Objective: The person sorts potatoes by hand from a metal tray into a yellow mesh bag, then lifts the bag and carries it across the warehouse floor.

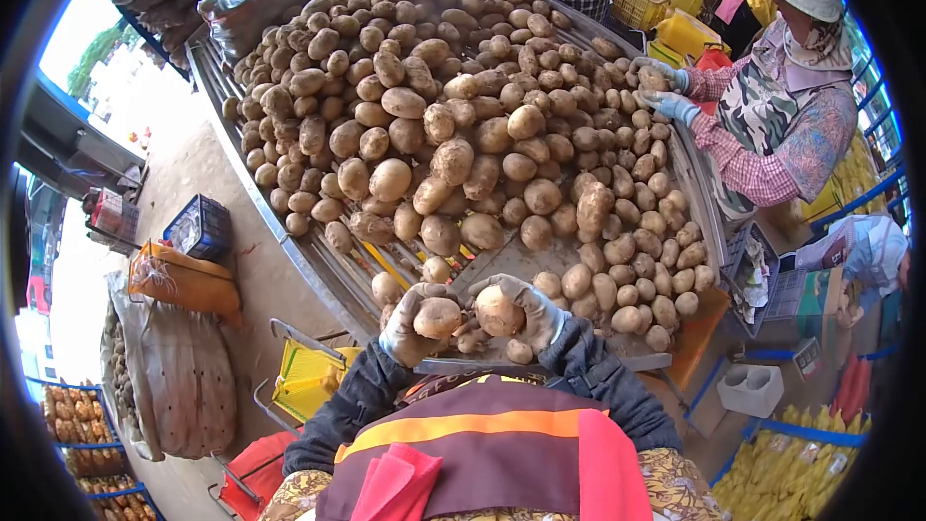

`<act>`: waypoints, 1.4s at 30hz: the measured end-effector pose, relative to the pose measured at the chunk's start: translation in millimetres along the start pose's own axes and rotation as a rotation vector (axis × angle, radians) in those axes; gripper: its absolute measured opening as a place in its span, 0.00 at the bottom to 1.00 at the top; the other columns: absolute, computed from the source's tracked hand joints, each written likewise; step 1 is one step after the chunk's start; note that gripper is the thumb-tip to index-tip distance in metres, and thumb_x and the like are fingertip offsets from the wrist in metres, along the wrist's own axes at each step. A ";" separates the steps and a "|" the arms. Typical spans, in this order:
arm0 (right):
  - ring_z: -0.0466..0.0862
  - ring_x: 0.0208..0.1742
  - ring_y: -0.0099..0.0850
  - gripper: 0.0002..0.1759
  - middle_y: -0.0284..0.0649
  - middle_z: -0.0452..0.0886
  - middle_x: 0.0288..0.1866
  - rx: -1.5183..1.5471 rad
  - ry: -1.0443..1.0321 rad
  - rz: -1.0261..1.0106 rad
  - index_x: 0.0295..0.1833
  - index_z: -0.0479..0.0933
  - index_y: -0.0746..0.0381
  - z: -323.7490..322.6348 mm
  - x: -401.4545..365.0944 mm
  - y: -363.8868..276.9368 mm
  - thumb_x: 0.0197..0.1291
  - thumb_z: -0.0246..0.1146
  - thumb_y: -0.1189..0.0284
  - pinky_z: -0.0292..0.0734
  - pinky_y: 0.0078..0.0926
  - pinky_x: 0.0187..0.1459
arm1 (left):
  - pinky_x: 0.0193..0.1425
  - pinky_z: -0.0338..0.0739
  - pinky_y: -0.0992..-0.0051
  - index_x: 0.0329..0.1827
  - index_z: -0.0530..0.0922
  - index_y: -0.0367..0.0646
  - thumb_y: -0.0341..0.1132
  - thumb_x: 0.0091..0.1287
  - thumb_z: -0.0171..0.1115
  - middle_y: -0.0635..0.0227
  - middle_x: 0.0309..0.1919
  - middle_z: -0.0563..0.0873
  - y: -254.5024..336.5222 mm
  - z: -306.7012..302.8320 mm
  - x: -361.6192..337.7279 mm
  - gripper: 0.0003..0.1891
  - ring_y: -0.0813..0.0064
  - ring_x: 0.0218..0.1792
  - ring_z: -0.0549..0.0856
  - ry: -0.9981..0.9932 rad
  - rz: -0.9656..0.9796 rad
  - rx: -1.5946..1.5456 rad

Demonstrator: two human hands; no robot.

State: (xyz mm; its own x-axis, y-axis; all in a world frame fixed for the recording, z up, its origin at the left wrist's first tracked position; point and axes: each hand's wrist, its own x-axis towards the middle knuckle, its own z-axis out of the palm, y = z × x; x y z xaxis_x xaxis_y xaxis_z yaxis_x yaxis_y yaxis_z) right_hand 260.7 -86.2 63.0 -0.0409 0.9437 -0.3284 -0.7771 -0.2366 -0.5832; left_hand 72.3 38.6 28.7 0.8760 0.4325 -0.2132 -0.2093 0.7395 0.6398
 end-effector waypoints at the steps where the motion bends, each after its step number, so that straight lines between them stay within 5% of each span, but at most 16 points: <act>1: 0.85 0.47 0.39 0.35 0.45 0.81 0.50 -0.001 -0.004 0.002 0.60 0.71 0.66 -0.2 1.2 0.3 0.63 0.59 0.45 0.82 0.36 0.50 | 0.54 0.79 0.63 0.59 0.71 0.42 0.60 0.66 0.60 0.60 0.49 0.82 0.4 0.2 -0.4 0.31 0.67 0.50 0.82 -0.006 -0.007 -0.052; 8: 0.85 0.40 0.36 0.37 0.44 0.81 0.47 -0.072 0.165 -0.057 0.65 0.67 0.58 -9.9 8.2 5.5 0.60 0.61 0.43 0.83 0.33 0.38 | 0.52 0.79 0.57 0.49 0.78 0.43 0.66 0.66 0.52 0.58 0.45 0.82 16.2 -38.1 -31.9 0.31 0.57 0.45 0.83 0.185 -0.088 -0.371; 10: 0.84 0.35 0.33 0.35 0.43 0.81 0.46 -0.051 0.239 0.030 0.65 0.66 0.56 -25.5 2.4 0.3 0.61 0.62 0.45 0.79 0.27 0.28 | 0.38 0.80 0.59 0.46 0.78 0.44 0.68 0.65 0.51 0.58 0.40 0.83 21.0 -73.4 -65.9 0.32 0.56 0.38 0.84 0.315 0.059 -0.505; 12: 0.83 0.34 0.34 0.35 0.43 0.81 0.46 0.072 0.161 0.009 0.65 0.66 0.56 -56.7 -3.7 10.3 0.61 0.62 0.46 0.79 0.28 0.29 | 0.39 0.82 0.59 0.46 0.78 0.45 0.67 0.64 0.53 0.60 0.38 0.84 31.7 -107.6 -109.9 0.31 0.58 0.35 0.84 0.621 0.211 -0.521; 14: 0.83 0.35 0.35 0.34 0.44 0.81 0.46 0.025 0.389 0.002 0.66 0.66 0.55 -57.2 -1.2 12.1 0.62 0.61 0.46 0.81 0.30 0.31 | 0.43 0.84 0.57 0.46 0.78 0.48 0.68 0.63 0.54 0.63 0.38 0.85 26.1 -168.9 -162.8 0.31 0.60 0.39 0.86 0.724 0.313 -0.492; 16: 0.84 0.37 0.37 0.32 0.43 0.80 0.45 -0.070 0.481 -0.020 0.66 0.65 0.56 -53.6 5.5 15.2 0.64 0.60 0.48 0.83 0.33 0.36 | 0.42 0.83 0.59 0.48 0.78 0.48 0.66 0.66 0.53 0.65 0.39 0.85 27.1 -185.0 -196.0 0.29 0.62 0.43 0.85 1.237 0.332 -0.426; 19: 0.83 0.36 0.34 0.31 0.43 0.80 0.46 -0.202 0.426 0.017 0.65 0.65 0.55 -33.3 24.4 17.9 0.65 0.59 0.48 0.83 0.32 0.37 | 0.53 0.78 0.71 0.58 0.76 0.45 0.55 0.72 0.53 0.64 0.51 0.83 -7.5 -252.3 -247.1 0.24 0.71 0.49 0.83 1.635 0.392 0.169; 22: 0.83 0.38 0.31 0.31 0.41 0.78 0.50 -0.288 0.392 -0.005 0.65 0.64 0.56 5.5 57.5 32.5 0.64 0.60 0.50 0.82 0.28 0.36 | 0.58 0.76 0.68 0.67 0.68 0.43 0.50 0.72 0.56 0.61 0.55 0.79 -33.6 -267.4 -263.7 0.27 0.69 0.54 0.79 1.624 0.496 0.609; 24: 0.82 0.41 0.29 0.32 0.40 0.76 0.53 -0.389 0.143 0.028 0.68 0.63 0.56 44.2 82.3 43.9 0.64 0.62 0.53 0.82 0.27 0.36 | 0.59 0.76 0.58 0.72 0.62 0.45 0.55 0.70 0.57 0.59 0.57 0.77 -0.2 -177.8 -232.4 0.34 0.62 0.60 0.76 1.323 0.334 0.049; 26: 0.74 0.62 0.31 0.41 0.42 0.70 0.63 -0.669 -0.196 0.112 0.75 0.54 0.60 72.8 98.4 56.0 0.63 0.64 0.59 0.72 0.31 0.61 | 0.56 0.79 0.55 0.71 0.64 0.52 0.65 0.64 0.57 0.57 0.54 0.78 -4.5 -134.4 -212.7 0.38 0.55 0.52 0.81 0.912 0.321 -0.221; 28: 0.69 0.67 0.33 0.40 0.43 0.67 0.67 -0.678 -0.460 0.221 0.75 0.53 0.63 106.9 107.5 71.9 0.65 0.64 0.63 0.64 0.31 0.68 | 0.54 0.80 0.52 0.71 0.64 0.57 0.68 0.61 0.58 0.58 0.57 0.76 10.7 -94.7 -200.8 0.39 0.53 0.56 0.79 0.643 0.318 -0.490; 31: 0.73 0.64 0.30 0.31 0.42 0.71 0.64 -0.801 -0.315 0.224 0.71 0.61 0.65 114.8 120.2 76.7 0.67 0.61 0.68 0.67 0.29 0.65 | 0.50 0.80 0.50 0.68 0.67 0.59 0.68 0.60 0.59 0.60 0.57 0.77 6.6 -118.1 -217.6 0.37 0.53 0.58 0.78 0.535 0.411 -0.598; 32: 0.74 0.63 0.30 0.28 0.42 0.73 0.63 -0.826 -0.199 0.211 0.69 0.64 0.66 102.5 126.8 77.8 0.68 0.60 0.69 0.68 0.28 0.64 | 0.50 0.80 0.50 0.68 0.67 0.59 0.68 0.60 0.59 0.60 0.57 0.77 2.8 -137.1 -231.2 0.37 0.53 0.58 0.78 0.538 0.416 -0.610; 36: 0.78 0.56 0.27 0.21 0.41 0.78 0.56 -1.186 0.106 -0.114 0.64 0.69 0.68 44.6 129.9 59.8 0.69 0.59 0.70 0.72 0.27 0.60 | 0.45 0.81 0.52 0.61 0.73 0.54 0.59 0.67 0.59 0.63 0.53 0.80 3.0 -217.0 -296.0 0.26 0.62 0.54 0.81 1.348 0.278 -0.171; 40: 0.79 0.56 0.33 0.20 0.44 0.77 0.57 -1.351 0.330 -0.305 0.61 0.72 0.67 -5.4 126.9 41.4 0.65 0.61 0.72 0.72 0.29 0.61 | 0.62 0.73 0.70 0.64 0.71 0.39 0.51 0.71 0.57 0.65 0.58 0.78 17.5 -245.3 -313.7 0.27 0.72 0.56 0.79 1.355 0.289 0.050; 42: 0.74 0.61 0.44 0.24 0.49 0.75 0.58 -1.781 0.211 -0.493 0.60 0.73 0.65 22.1 128.8 34.9 0.59 0.66 0.70 0.70 0.38 0.63 | 0.67 0.68 0.69 0.63 0.73 0.45 0.48 0.74 0.55 0.68 0.57 0.79 40.6 -235.0 -290.2 0.21 0.72 0.61 0.75 1.347 0.300 0.026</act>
State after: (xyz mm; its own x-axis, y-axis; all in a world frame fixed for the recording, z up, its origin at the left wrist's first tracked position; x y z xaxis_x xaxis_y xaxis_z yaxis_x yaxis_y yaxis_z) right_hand 214.4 32.3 16.7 0.1328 0.9863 0.0975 0.8050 -0.0500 -0.5912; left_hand -292.6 64.3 -57.0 -0.2959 0.7435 -0.5998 -0.2925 0.5272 0.7978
